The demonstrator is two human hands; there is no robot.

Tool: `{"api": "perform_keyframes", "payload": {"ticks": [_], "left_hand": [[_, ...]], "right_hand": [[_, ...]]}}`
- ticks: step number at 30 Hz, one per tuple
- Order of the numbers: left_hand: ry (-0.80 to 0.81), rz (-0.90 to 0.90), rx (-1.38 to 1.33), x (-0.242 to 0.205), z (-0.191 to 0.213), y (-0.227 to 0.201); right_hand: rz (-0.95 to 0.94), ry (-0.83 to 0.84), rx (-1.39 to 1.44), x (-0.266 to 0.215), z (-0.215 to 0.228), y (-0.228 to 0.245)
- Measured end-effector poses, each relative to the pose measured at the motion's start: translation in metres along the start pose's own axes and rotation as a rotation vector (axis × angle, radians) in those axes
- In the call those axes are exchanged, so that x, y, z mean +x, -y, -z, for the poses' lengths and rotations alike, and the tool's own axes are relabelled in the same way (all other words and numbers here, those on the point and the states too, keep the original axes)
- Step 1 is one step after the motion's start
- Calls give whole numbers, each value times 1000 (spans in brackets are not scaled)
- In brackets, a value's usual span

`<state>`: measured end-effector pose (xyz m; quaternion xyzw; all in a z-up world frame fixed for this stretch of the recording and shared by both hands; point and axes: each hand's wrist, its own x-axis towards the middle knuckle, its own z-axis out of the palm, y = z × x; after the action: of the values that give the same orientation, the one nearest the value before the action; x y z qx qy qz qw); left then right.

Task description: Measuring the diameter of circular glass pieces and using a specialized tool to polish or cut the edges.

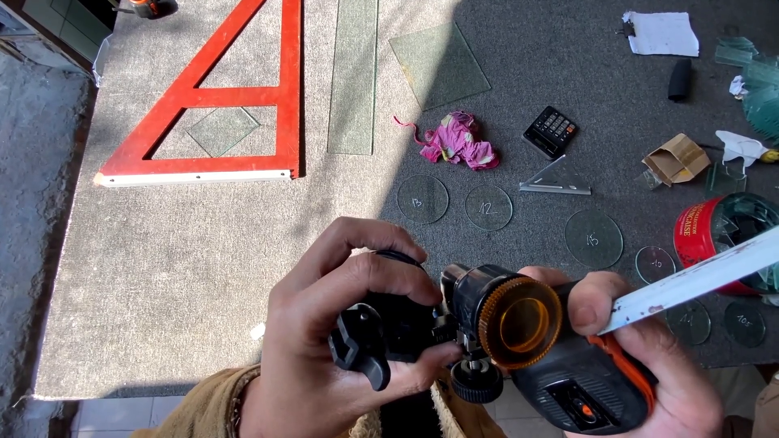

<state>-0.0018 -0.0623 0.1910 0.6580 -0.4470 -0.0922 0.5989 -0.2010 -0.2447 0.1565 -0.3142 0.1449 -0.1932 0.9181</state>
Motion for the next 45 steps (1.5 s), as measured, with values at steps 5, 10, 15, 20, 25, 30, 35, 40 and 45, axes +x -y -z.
{"api": "perform_keyframes", "payload": {"ticks": [5,10,15,20,25,30,35,40,45], "left_hand": [[3,0,-7,0,0,0],[1,1,-2,0,0,1],[-3,7,6,0,-1,3],[15,-16,-3,1,0,7],[-27,-86,35,1,-3,18],[-60,-43,43,-4,-6,22],[-4,-76,40,-7,0,33],[49,-52,-22,-9,5,33],[68,-61,-41,-10,6,27]], "right_hand": [[72,33,-12,4,-1,-3],[14,-43,-20,1,5,0],[22,-23,1,4,1,-4],[-106,113,-30,12,25,8],[-148,55,36,11,39,2],[-121,106,14,15,43,-9],[-118,40,15,20,42,-19],[-121,77,14,21,54,-24],[-103,11,-26,16,46,-13]]}}
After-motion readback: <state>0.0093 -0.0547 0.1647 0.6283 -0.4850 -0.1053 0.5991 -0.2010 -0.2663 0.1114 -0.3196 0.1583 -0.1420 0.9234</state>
